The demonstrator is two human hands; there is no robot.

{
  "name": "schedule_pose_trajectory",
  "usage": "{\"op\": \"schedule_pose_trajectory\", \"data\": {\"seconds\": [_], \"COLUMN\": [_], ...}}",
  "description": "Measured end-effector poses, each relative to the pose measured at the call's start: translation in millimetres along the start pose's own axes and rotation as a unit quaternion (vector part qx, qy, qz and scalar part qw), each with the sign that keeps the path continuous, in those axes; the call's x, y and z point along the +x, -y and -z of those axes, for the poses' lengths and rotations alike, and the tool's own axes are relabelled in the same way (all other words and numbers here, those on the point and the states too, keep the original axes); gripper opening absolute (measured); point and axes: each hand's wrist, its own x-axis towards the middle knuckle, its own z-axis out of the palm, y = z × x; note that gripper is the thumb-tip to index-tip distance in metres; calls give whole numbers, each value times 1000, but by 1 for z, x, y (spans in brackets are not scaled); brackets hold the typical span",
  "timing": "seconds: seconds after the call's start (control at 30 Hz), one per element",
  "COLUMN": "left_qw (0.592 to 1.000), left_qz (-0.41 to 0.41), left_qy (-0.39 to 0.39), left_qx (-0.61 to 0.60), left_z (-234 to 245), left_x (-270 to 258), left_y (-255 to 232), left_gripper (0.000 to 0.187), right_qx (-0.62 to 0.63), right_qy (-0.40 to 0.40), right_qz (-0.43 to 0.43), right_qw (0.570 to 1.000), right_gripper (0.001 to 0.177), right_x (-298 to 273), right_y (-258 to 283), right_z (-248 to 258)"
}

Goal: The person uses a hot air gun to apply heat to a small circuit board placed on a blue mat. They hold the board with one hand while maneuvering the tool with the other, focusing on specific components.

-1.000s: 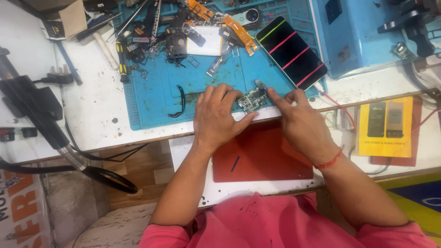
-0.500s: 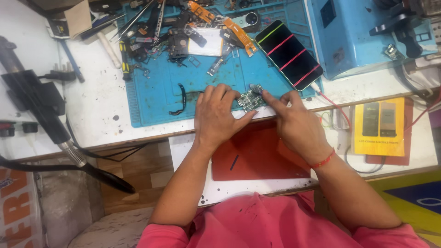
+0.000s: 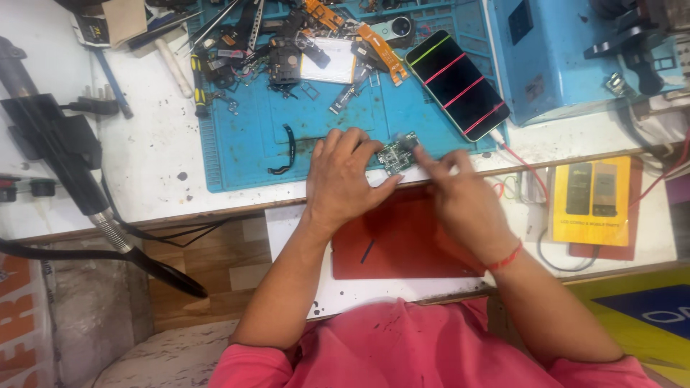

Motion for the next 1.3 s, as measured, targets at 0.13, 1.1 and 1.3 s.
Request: {"op": "schedule_pose_trajectory", "data": {"seconds": [0.13,1.1,1.3], "left_qw": [999,999,999], "left_qz": [27,34,29], "left_qy": [-14,-15,-22], "left_qx": [-14,11,5], "left_z": [-4,-2,-5], "left_x": [-1,5,1], "left_y": [0,-4,-3], "left_gripper": [45,42,45], "right_qx": [10,-13,-12], "right_qy": [-2,-31,3], "right_qz": [16,33,-5], "right_qw": [1000,999,1000], "right_gripper": [51,50,49], "right_x": [0,0,6], "right_y": [4,0,1], "right_z": [1,-1,4]}}
